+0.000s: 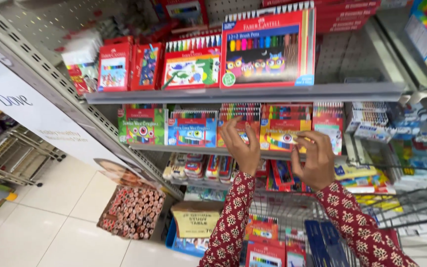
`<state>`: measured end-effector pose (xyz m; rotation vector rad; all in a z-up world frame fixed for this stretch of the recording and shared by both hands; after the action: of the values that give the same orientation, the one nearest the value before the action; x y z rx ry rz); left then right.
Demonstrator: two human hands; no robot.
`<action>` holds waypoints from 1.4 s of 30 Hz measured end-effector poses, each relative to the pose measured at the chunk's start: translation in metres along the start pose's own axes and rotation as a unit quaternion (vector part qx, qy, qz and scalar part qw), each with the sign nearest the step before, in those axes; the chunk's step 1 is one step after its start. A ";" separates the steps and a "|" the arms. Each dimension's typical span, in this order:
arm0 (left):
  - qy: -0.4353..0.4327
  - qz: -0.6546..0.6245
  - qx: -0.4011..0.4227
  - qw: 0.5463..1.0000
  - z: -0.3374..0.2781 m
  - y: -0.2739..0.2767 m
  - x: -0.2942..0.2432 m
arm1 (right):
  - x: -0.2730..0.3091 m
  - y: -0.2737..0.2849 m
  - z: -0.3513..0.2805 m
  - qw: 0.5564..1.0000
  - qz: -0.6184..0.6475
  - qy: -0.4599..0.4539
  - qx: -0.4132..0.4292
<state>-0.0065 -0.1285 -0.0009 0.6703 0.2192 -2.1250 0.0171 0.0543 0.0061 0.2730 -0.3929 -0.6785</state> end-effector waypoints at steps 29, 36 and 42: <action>0.023 0.042 0.098 0.994 0.170 -0.042 0.014 | -0.074 -0.008 0.169 0.960 0.135 -0.244 -0.028; -0.002 -0.115 0.099 0.988 0.103 0.033 -0.040 | -0.020 0.037 0.081 0.925 0.306 -0.218 -0.062; 0.021 -0.117 0.195 0.974 -0.017 0.080 -0.019 | 0.003 0.032 -0.054 0.897 0.276 -0.340 -0.067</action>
<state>0.0721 -0.1570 0.0020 0.9558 -0.1079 -2.4087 0.0607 0.0828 -0.0290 -0.2257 -1.0435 -0.2131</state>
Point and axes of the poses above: each hand's wrist, its own z-axis towards the middle knuckle, its own y-axis out of the back of the hand, x = y × z, the point moved 1 cm from there along z, towards the middle knuckle, and after that the axes turned 6 degrees about -y, right-handed, at the moved point
